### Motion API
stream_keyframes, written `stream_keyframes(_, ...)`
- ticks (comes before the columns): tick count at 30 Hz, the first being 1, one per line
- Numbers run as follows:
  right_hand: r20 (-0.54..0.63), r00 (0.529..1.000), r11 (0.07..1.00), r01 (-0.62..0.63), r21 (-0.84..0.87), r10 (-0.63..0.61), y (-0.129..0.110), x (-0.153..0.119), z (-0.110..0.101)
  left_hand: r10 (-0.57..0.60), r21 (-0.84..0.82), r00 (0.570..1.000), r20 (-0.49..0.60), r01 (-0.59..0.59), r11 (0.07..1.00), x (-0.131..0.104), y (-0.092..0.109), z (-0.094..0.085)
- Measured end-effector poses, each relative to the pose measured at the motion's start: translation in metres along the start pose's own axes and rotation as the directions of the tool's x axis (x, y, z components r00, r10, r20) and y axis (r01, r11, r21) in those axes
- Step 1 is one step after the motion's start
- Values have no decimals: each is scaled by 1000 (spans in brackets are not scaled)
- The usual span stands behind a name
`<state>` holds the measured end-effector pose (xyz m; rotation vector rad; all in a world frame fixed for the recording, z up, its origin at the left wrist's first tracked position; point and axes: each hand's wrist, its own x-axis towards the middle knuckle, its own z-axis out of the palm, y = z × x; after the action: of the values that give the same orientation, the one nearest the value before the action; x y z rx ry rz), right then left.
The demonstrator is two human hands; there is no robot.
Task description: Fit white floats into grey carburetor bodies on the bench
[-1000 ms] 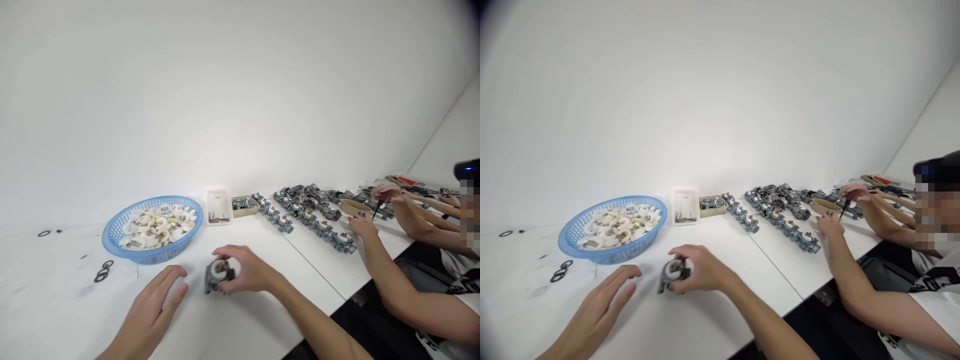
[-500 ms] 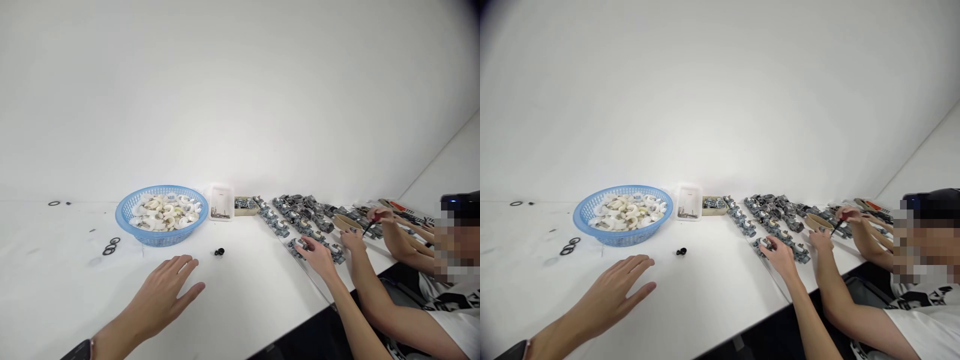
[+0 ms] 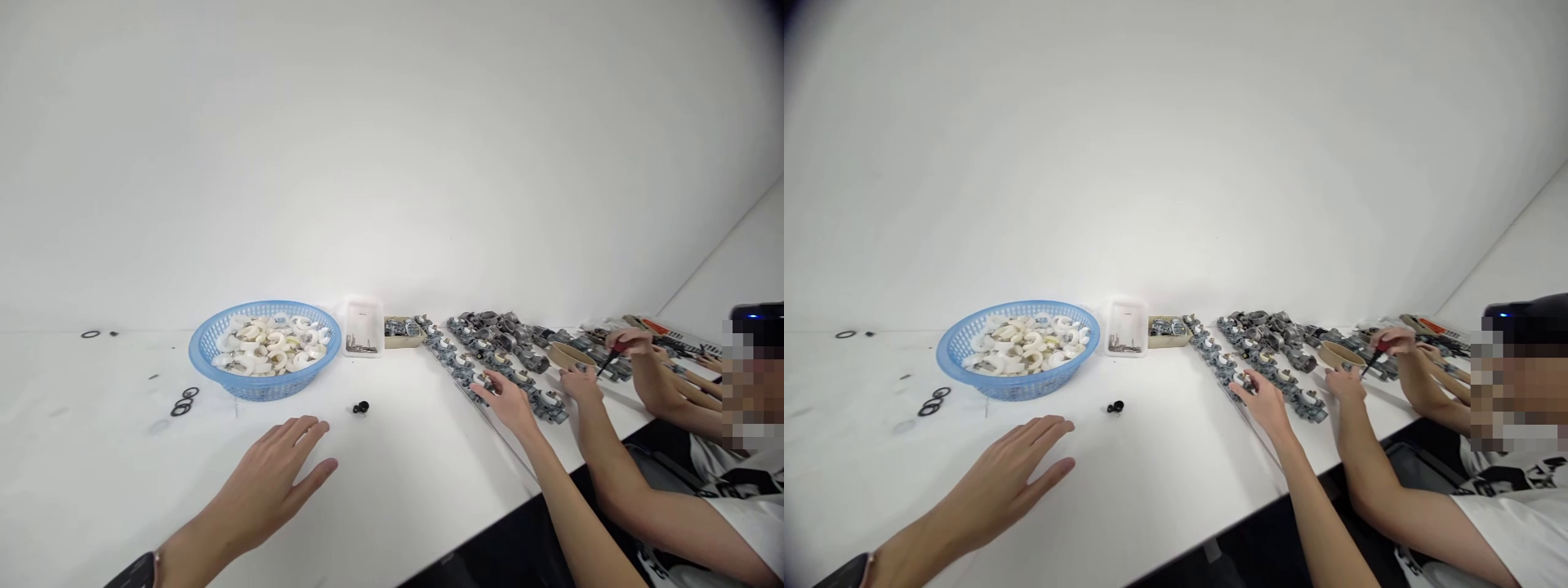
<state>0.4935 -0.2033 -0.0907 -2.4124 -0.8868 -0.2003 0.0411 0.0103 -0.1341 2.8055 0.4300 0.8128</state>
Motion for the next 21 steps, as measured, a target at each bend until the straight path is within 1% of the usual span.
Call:
stream_keyframes(3,-9,1000,1000,2,1,-2,-4,-1,-2,30,6,999,-25,-30,1000,1,2,-3)
stream_keyframes(6,-38,999,1000,16,6,-16,-9,-1,-9,56,21,997,-57,-55,998,2,3,-5)
stream_keyframes(8,-73,997,999,42,23,-41,-19,-1,-15,54,22,998,-44,-53,998,2,4,-7)
stream_keyframes(10,-91,992,994,95,62,-89,-40,-3,-19,43,16,999,-11,-43,999,3,6,-9)
stream_keyframes(11,-72,989,986,137,95,-131,-55,-6,-19,38,10,999,4,-38,999,3,7,-10)
stream_keyframes(12,-23,982,973,189,134,-188,-74,-11,-17,34,4,999,14,-34,999,4,8,-11)
stream_keyframes(13,41,965,952,248,182,-259,-95,-18,-15,32,-3,999,17,-32,999,5,9,-11)
stream_keyframes(14,186,905,909,334,249,-383,-118,-26,-11,32,-10,999,13,-32,999,6,10,-12)
stream_keyframes(15,343,795,860,411,302,-500,-141,-35,-6,33,-18,999,4,-32,999,6,11,-12)
stream_keyframes(16,460,661,806,488,337,-593,-162,-45,1,33,-24,999,-10,-33,999,7,11,-12)
stream_keyframes(17,528,540,747,566,348,-655,-181,-53,8,33,-29,999,-27,-34,999,8,12,-12)
stream_keyframes(18,560,464,698,637,327,-686,-197,-60,17,34,-33,998,-46,-36,999,9,11,-13)
stream_keyframes(19,575,424,656,701,281,-700,-210,-65,27,34,-35,997,-64,-37,999,9,11,-13)
stream_keyframes(20,575,415,622,750,222,-705,-218,-67,37,33,-35,996,-80,-36,999,10,10,-13)
stream_keyframes(21,565,422,599,783,167,-709,-224,-67,47,32,-34,995,-96,-35,999,10,9,-14)
